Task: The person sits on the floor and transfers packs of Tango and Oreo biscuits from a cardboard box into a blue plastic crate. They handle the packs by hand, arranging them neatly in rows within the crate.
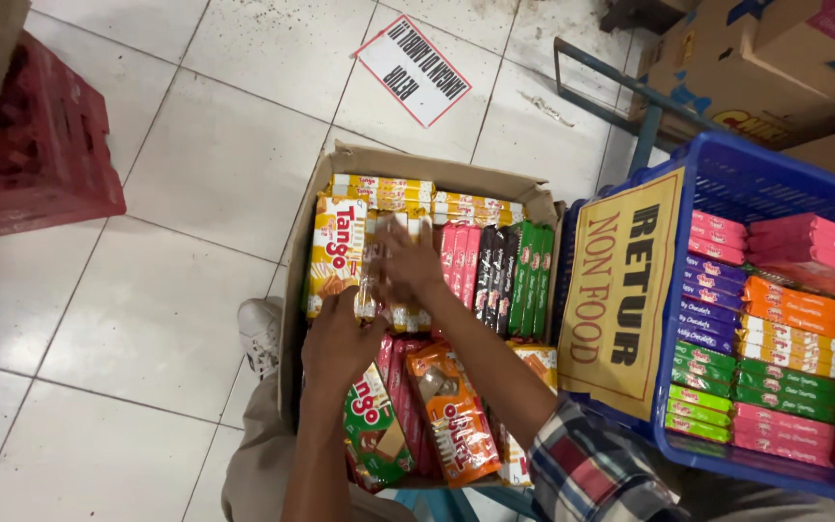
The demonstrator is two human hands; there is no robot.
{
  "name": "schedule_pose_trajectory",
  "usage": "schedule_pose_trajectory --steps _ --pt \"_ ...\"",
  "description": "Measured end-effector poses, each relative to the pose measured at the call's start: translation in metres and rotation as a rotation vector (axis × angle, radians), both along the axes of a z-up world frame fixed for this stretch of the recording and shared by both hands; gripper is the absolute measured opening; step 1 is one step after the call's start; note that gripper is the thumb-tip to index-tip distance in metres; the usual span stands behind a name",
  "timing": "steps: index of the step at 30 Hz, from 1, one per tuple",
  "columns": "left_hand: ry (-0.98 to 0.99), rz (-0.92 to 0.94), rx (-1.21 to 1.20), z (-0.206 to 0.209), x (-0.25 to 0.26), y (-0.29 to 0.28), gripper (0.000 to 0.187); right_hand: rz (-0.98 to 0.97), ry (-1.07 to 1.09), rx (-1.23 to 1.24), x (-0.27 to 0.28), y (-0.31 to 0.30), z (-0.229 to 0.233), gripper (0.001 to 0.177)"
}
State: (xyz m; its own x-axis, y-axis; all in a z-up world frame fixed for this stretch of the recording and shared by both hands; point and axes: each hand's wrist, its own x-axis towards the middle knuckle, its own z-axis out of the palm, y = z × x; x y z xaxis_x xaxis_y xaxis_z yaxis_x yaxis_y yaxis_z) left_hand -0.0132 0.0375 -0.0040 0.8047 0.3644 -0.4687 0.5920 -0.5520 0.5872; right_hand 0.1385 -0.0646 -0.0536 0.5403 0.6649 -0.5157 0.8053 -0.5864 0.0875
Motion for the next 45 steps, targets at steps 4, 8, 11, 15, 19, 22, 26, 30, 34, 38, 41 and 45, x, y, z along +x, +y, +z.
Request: schedule_pose_trajectory --steps 4,8,11,15,19,22,26,30,34,38,41,45 --pt "0.002 -0.003 -0.012 0.002 0.003 0.001 0.068 0.072 -0.142 0.04 -0.009 -0.005 -0.03 0.068" --pt "-0.013 -0.025 0.031 -0.004 0.002 0.002 0.071 -0.029 -0.101 -0.037 -0.014 -0.004 -0.025 0.059" --pt "-0.013 -0.048 0.03 -0.009 0.001 -0.001 0.071 -0.017 -0.055 -0.071 -0.033 -0.009 -0.016 0.051" --pt "-0.017 -0.06 0.076 -0.01 0.002 -0.003 0.069 -0.028 0.06 -0.035 -0.034 -0.017 -0.016 0.058" --pt "0.025 -0.083 0.154 -0.028 -0.002 -0.002 0.073 -0.041 0.078 0.03 -0.041 -0.02 -0.022 0.054" --pt "0.034 -0.088 0.233 -0.022 -0.005 -0.003 0.071 -0.067 0.083 -0.015 -0.043 -0.011 -0.026 0.051" --pt "0.064 -0.053 0.301 -0.025 -0.01 0.001 0.068 -0.283 0.203 0.351 -0.04 0.006 -0.071 0.053" --pt "0.009 0.064 0.341 -0.009 -0.016 0.004 0.045 -0.658 0.434 0.478 -0.042 0.033 -0.07 0.096" --pt "-0.039 0.103 0.341 -0.019 -0.022 0.009 0.047 -0.719 0.498 0.415 -0.039 0.076 -0.03 0.12" --pt "-0.081 0.153 0.376 -0.024 -0.025 0.013 0.055 -0.82 0.429 0.381 -0.05 0.102 0.001 0.126" --pt "-0.067 0.161 0.335 -0.024 -0.019 0.017 0.057 -0.858 0.381 0.379 -0.052 0.103 -0.003 0.123" --pt "-0.04 0.166 0.257 -0.012 -0.017 0.016 0.06 -1.008 0.421 0.455 -0.042 0.099 0.013 0.119"
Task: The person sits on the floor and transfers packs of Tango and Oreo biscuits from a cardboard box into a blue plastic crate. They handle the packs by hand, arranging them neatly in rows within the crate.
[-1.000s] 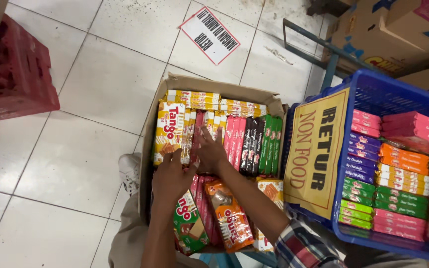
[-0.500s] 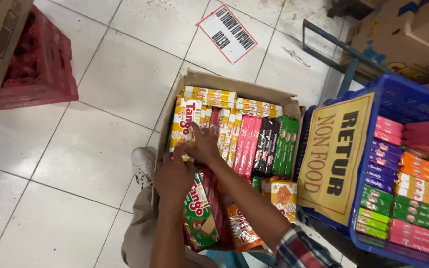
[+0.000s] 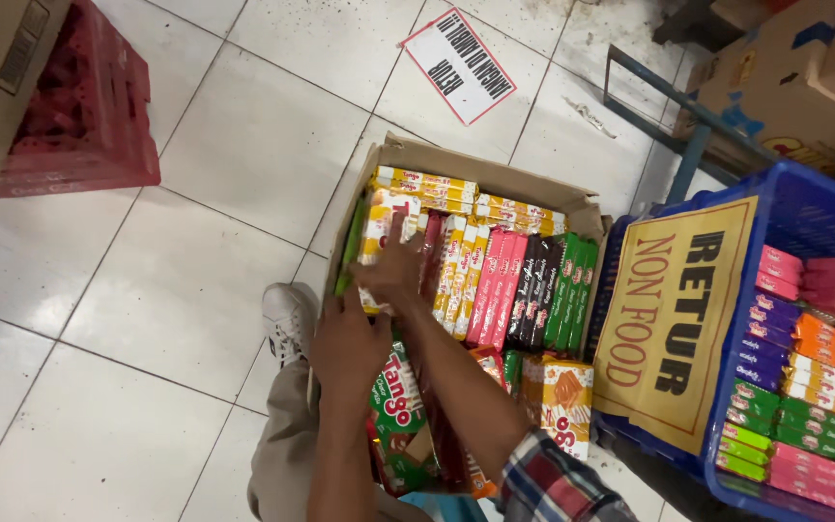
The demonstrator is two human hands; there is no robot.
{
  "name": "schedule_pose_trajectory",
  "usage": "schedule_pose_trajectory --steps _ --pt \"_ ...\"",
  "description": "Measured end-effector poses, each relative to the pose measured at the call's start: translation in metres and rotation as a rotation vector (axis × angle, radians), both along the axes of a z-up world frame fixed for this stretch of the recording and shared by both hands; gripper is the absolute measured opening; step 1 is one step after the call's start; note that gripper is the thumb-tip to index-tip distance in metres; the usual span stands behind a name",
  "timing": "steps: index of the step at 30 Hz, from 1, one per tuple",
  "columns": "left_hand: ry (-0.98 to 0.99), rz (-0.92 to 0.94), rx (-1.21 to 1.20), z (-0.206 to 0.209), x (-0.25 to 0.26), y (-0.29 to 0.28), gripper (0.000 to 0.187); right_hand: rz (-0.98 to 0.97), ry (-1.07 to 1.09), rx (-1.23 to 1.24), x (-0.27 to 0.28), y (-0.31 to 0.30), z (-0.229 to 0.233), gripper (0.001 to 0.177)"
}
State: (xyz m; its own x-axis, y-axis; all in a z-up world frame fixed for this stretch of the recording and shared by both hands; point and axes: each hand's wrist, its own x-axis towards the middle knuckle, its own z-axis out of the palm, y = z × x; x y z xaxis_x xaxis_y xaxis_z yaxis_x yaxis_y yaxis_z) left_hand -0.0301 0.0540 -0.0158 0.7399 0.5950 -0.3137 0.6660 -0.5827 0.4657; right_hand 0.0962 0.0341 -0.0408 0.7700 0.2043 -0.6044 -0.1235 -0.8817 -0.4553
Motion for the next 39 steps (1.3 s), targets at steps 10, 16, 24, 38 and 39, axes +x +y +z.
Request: schedule_pose_trajectory --steps 10,16,24,38,39 --pt "0.092 -0.066 -0.06 -0.005 0.003 -0.003 0.066 0.079 -0.139 0.297 0.004 -0.056 -0.009 0.096" --pt "0.091 -0.059 -0.062 -0.012 0.003 -0.005 0.071 0.609 -0.381 -0.264 0.035 -0.051 -0.01 0.052" --pt "0.112 -0.068 -0.039 -0.015 0.005 0.002 0.068 0.616 -0.32 -0.281 0.012 -0.067 -0.006 0.054" --pt "0.365 -0.158 -0.004 -0.012 -0.032 -0.034 0.107 0.312 -0.149 0.116 -0.051 -0.18 0.003 0.058" --pt "0.41 -0.176 0.012 -0.004 -0.036 -0.042 0.108 0.148 -0.241 0.28 -0.063 -0.197 -0.003 0.054"
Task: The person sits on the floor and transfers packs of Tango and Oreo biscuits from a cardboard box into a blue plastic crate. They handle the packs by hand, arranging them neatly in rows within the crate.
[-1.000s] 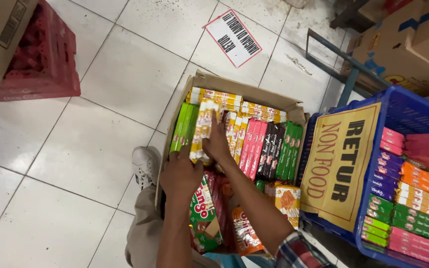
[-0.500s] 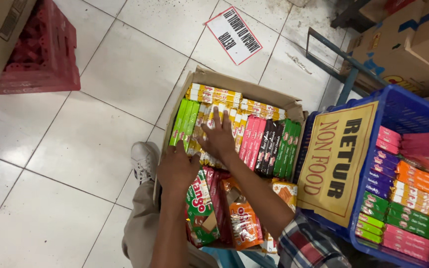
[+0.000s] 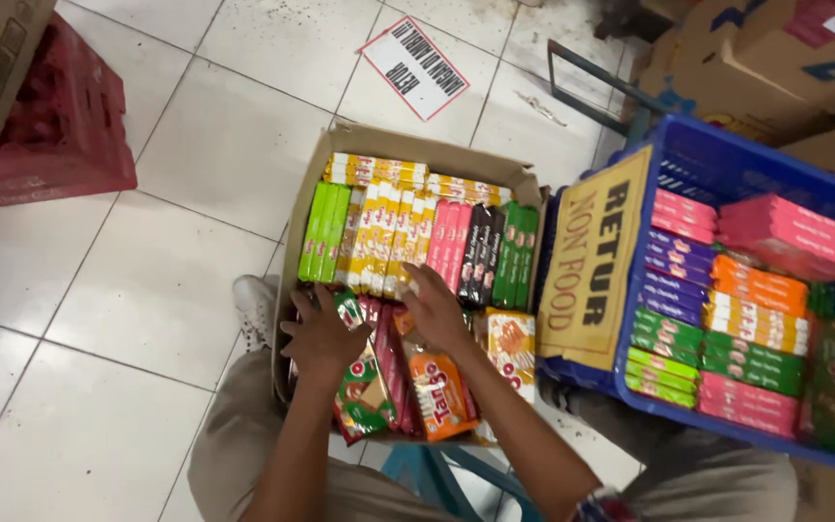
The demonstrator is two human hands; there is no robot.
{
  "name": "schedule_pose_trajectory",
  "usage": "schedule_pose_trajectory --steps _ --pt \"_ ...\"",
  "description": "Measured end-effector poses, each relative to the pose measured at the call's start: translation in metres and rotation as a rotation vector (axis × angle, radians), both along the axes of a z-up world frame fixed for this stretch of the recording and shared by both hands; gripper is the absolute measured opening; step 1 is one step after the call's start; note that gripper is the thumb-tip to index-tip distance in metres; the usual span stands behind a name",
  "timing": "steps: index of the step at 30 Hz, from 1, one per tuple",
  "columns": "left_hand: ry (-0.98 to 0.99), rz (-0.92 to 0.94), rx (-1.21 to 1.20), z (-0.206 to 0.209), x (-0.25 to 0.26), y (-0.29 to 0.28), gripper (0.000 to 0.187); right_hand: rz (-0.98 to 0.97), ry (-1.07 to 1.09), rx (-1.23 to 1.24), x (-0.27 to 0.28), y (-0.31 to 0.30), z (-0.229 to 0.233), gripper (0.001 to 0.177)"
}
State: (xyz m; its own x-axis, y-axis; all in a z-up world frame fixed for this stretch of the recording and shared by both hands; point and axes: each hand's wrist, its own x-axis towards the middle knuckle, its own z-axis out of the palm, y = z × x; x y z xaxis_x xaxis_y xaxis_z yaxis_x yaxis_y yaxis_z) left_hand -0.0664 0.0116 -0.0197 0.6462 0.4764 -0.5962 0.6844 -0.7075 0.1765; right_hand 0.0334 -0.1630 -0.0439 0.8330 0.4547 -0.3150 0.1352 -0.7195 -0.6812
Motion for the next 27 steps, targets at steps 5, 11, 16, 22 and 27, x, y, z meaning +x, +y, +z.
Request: schedule_pose_trajectory --steps 5,11,16,22,27 --pt "-0.015 0.036 0.038 -0.016 -0.011 -0.025 0.115 -0.247 0.077 0.319 -0.076 -0.046 0.042 0.046" --pt "-0.231 0.162 -0.107 -0.009 -0.017 -0.007 0.118 -0.265 0.049 0.302 -0.12 -0.053 0.043 0.05" --pt "-0.426 0.349 -0.321 0.029 -0.02 0.016 0.115 -0.209 0.185 0.403 -0.1 -0.012 0.099 0.083" --pt "-0.606 0.506 -0.515 0.078 -0.011 0.024 0.096 0.138 0.356 0.192 -0.04 0.049 0.116 0.113" --pt "-0.707 0.696 -0.561 0.093 -0.009 0.05 0.1 -0.191 0.49 0.305 0.019 0.072 0.103 0.106"
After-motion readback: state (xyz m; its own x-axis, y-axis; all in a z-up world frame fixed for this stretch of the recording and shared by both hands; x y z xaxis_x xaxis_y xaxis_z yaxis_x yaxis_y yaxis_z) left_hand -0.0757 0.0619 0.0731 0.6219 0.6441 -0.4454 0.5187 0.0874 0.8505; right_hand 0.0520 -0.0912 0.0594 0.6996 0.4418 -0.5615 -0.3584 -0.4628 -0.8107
